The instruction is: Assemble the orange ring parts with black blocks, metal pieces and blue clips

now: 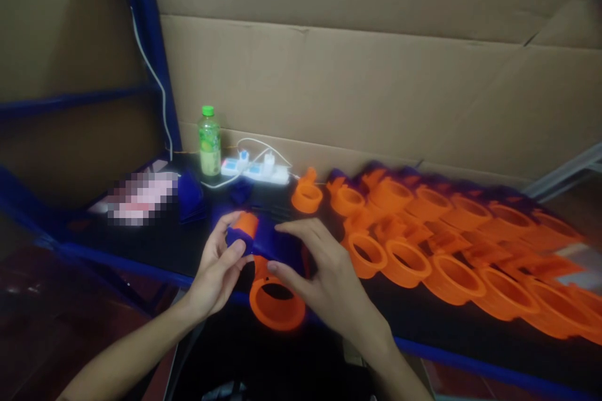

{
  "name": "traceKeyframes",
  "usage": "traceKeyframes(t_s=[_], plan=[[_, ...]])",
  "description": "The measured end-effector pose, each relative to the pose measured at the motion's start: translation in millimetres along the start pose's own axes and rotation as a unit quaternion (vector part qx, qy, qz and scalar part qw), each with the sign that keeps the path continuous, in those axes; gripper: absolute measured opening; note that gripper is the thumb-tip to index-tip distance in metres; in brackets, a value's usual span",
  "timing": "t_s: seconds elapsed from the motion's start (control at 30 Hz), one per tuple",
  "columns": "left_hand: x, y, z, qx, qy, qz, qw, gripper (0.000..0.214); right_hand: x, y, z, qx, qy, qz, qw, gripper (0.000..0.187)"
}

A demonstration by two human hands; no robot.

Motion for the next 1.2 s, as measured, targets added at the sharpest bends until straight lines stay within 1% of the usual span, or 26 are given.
traceKeyframes(t_s=[0.1,0.23,0.3,0.4,0.53,0.6,0.7,0.77,0.87,0.97,1.1,1.2], plan=[[2,2.2,-6,-0.009,0.004,0.012,1.000,0.046,-3,1,-3,0.001,0.016,0.016,1.000,0.034],[6,6.3,-11,0.000,0.027,0.052,0.998,0.059,-6,3,-9,-0.010,0.035,0.033,0.999,0.034],[7,7.4,-12,-0.006,0.029,0.070,0.997,0.064,-7,4,-11,-0.012,0.042,0.038,0.998,0.036],[8,8.3,-12,-0.035,0.039,0.079,0.996,0.067,-7,5,-13,-0.013,0.048,0.053,0.997,0.038],[8,9.8,-14,-0.079,0.046,0.081,0.993,0.065,0,5,-16,-0.006,0.065,0.076,0.995,0.032],[7,10.7,-16,-0.093,0.043,0.085,0.991,0.067,3,3,-19,0.003,0.063,0.086,0.994,0.032],[6,10.7,-16,-0.084,0.042,0.084,0.992,0.067,2,2,-23,0.020,0.048,0.094,0.994,0.037],[5,10.2,-14,-0.075,0.043,0.082,0.993,0.068,-1,2,-24,0.024,0.049,0.086,0.995,0.037],[3,9.0,-11,-0.077,0.038,0.082,0.993,0.069,-4,6,-24,0.016,0.059,0.072,0.996,0.036],[3,7.5,-11,-0.075,0.032,0.097,0.992,0.066,-3,9,-22,0.012,0.075,0.074,0.994,0.036],[5,8.0,-12,-0.084,0.042,0.126,0.988,0.064,1,8,-24,-0.008,0.089,0.100,0.991,0.035],[9,9.6,-12,-0.092,0.053,0.147,0.983,0.064,4,6,-25,-0.027,0.095,0.141,0.985,0.039]])
Point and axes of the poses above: each hand's wrist, its own z-axis towards the middle knuckle, its own y-axis out of the palm, x = y × z, the point moved 2 cm from there along z, towards the middle knuckle, and after that the axes turned 6 degrees about -x, right-handed, at the moved point
